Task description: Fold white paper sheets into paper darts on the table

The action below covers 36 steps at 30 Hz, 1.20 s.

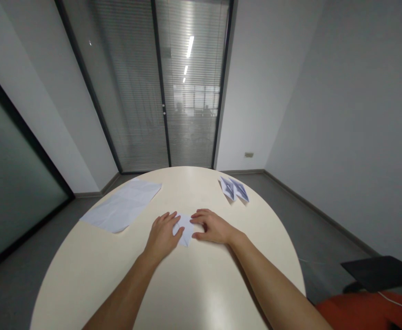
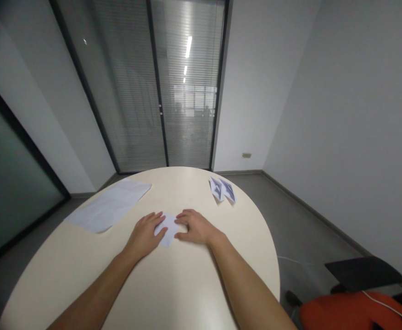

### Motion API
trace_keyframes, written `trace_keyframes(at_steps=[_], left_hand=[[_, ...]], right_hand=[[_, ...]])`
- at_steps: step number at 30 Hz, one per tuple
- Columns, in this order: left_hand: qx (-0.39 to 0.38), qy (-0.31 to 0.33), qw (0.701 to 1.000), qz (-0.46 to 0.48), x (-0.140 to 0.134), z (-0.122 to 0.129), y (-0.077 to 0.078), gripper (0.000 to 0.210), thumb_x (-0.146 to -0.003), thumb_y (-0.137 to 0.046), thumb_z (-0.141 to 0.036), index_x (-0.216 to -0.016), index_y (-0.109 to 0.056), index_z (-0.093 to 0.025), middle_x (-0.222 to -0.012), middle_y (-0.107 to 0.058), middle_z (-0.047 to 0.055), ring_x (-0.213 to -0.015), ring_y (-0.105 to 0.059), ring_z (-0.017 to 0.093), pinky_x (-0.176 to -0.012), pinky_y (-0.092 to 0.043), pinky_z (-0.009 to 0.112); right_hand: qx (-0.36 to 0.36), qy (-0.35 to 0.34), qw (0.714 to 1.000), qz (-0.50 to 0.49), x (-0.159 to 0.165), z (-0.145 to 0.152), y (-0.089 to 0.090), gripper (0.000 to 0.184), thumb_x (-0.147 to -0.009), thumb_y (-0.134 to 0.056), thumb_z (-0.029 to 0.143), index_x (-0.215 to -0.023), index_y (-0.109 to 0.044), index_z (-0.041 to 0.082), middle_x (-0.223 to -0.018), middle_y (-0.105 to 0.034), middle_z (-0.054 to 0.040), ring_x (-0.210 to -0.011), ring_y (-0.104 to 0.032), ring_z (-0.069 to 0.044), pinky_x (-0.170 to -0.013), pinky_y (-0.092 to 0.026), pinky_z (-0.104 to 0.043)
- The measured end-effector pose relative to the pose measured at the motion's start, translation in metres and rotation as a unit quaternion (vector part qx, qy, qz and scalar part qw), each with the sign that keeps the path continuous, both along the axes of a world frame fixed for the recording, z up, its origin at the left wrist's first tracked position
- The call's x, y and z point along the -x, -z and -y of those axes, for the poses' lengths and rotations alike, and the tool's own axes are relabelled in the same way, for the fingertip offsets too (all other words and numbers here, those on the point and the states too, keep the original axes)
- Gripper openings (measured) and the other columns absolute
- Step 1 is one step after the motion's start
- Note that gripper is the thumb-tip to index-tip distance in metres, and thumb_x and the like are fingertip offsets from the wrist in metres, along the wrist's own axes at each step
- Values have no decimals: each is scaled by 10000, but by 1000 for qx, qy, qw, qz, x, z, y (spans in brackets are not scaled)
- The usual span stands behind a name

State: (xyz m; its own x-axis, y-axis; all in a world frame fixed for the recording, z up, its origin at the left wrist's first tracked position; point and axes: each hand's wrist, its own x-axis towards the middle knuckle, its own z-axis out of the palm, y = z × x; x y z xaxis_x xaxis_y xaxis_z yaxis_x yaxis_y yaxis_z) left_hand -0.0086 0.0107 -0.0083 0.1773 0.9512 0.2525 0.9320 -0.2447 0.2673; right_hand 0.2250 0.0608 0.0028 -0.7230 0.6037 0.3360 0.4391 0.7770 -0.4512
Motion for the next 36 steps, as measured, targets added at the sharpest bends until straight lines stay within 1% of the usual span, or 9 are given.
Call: trace_keyframes(at_steps=[5,9,11,14,18,24,30,33,36], left_hand=[[46,3,999,-18,-3,4,-1,613,-943,-540,-499,-1478,-544,-199,-1610,-429,104,-1498,-355,365,-1218,-277,557],[90,27,995,-31,1,7,-6,723,-938,-497,-607,-1553,-439,-231,-1666,-314,90,-1555,-216,380,-1240,-189,595],[108,37,993,-41,4,8,-10,768,-918,-496,-664,-1562,-422,-253,-1677,-286,82,-1564,-171,391,-1243,-145,618],[120,54,990,-50,10,9,-15,814,-889,-523,-698,-1569,-407,-266,-1683,-270,75,-1570,-146,385,-1251,-119,609],[117,57,991,-41,12,7,-13,812,-892,-535,-694,-1567,-410,-260,-1681,-279,82,-1564,-183,378,-1250,-154,594],[53,50,997,-14,11,2,-2,585,-961,-553,-530,-1481,-540,-263,-1606,-440,88,-1505,-342,366,-1223,-246,586],[-4,48,999,0,10,-3,0,418,-980,-553,-410,-1349,-667,-250,-1487,-589,79,-1386,-503,320,-1183,-344,524],[-12,49,999,0,11,-3,-2,394,-976,-554,-375,-1319,-689,-238,-1452,-620,81,-1351,-534,307,-1171,-371,495],[-5,58,998,0,13,-1,-3,455,-946,-596,-412,-1356,-663,-225,-1476,-598,91,-1389,-496,330,-1191,-345,516]], right_hand=[[-4,-13,1000,-23,3,1,-3,441,-812,-805,395,-1193,-738,182,-1184,-722,-123,-1193,-611,-285,-1075,-449,-437],[-3,-12,1000,-19,2,1,-4,408,-830,-792,370,-1185,-738,175,-1164,-723,-124,-1169,-617,-276,-1064,-452,-427],[0,-9,1000,-19,1,2,-4,390,-835,-788,361,-1177,-741,178,-1159,-723,-121,-1168,-616,-275,-1060,-453,-425],[3,-8,1000,-19,-1,2,-5,367,-835,-789,358,-1154,-749,182,-1157,-727,-115,-1187,-605,-279,-1071,-445,-425],[1,-12,1000,-12,-1,2,-6,316,-860,-766,355,-1129,-756,189,-1165,-728,-112,-1191,-602,-277,-1073,-439,-424],[0,-15,1000,-15,-1,3,-9,299,-863,-761,358,-1108,-760,185,-1149,-733,-116,-1161,-617,-279,-1057,-452,-427],[-5,-14,1000,-19,-1,2,-6,262,-856,-767,347,-1069,-768,194,-1150,-729,-113,-1145,-626,-273,-1051,-453,-421],[-6,-19,1000,-21,-1,2,-6,248,-854,-771,340,-1053,-770,192,-1141,-732,-111,-1138,-629,-269,-1058,-447,-416],[-5,-21,1000,-20,-1,2,-6,220,-870,-755,325,-1047,-770,196,-1139,-734,-108,-1138,-628,-263,-1058,-446,-410]])
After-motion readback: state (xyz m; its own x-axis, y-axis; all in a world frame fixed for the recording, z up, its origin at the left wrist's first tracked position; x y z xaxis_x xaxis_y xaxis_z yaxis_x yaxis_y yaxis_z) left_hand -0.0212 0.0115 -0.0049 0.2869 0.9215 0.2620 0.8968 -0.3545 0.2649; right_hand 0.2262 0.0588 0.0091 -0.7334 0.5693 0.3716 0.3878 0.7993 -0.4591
